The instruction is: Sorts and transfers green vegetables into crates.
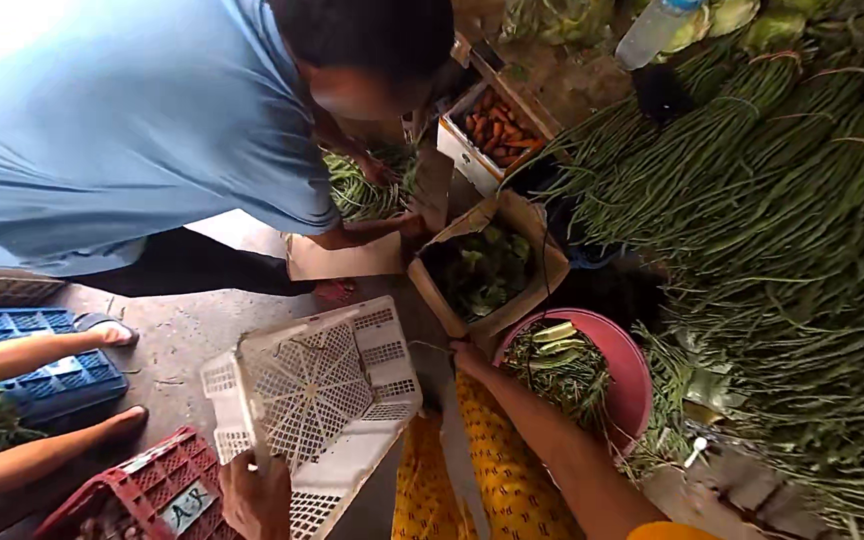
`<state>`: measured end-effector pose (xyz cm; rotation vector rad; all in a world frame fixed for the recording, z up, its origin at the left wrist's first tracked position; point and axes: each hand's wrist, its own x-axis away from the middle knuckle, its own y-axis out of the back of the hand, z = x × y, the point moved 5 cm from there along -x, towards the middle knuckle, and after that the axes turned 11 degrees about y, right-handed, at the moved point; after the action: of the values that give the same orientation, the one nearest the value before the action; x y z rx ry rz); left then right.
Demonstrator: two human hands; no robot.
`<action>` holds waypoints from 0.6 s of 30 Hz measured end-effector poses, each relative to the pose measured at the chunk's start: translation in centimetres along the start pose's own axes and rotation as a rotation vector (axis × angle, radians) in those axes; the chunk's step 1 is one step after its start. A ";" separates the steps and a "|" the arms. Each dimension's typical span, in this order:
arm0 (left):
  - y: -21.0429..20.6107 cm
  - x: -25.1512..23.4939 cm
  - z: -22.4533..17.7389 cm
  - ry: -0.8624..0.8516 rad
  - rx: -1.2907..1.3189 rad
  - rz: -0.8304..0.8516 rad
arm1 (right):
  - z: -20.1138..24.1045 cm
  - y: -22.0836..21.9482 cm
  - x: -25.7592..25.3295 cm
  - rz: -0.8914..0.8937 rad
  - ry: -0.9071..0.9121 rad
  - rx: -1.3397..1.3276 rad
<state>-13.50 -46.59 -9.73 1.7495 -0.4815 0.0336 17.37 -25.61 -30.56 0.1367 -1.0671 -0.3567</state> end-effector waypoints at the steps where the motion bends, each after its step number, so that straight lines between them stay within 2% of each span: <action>1: -1.1 -0.4 0.4 0.024 0.013 -0.017 | -0.4 -0.9 -1.0 0.028 0.021 -0.007; 4: -4.1 -0.9 0.7 0.132 0.031 -0.045 | -1.1 -1.5 -2.3 0.076 0.040 -0.005; 7: -5.9 -0.4 0.2 0.229 0.026 -0.068 | -3.9 -0.2 -3.1 -0.001 0.028 -0.098; 11: -4.8 1.1 -0.6 0.286 0.036 -0.110 | -7.2 3.9 -1.4 0.015 -0.084 -0.041; 14: -3.2 2.3 -1.8 0.275 0.052 -0.147 | -9.0 7.2 0.2 0.064 -0.128 0.040; 18: -1.8 3.6 -2.3 0.340 0.003 -0.193 | -11.2 10.1 1.3 0.092 -0.159 0.077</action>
<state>-9.12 -45.21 -9.81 1.7426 -0.0641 0.1909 29.94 -17.31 -32.06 0.1289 -1.2409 -0.2462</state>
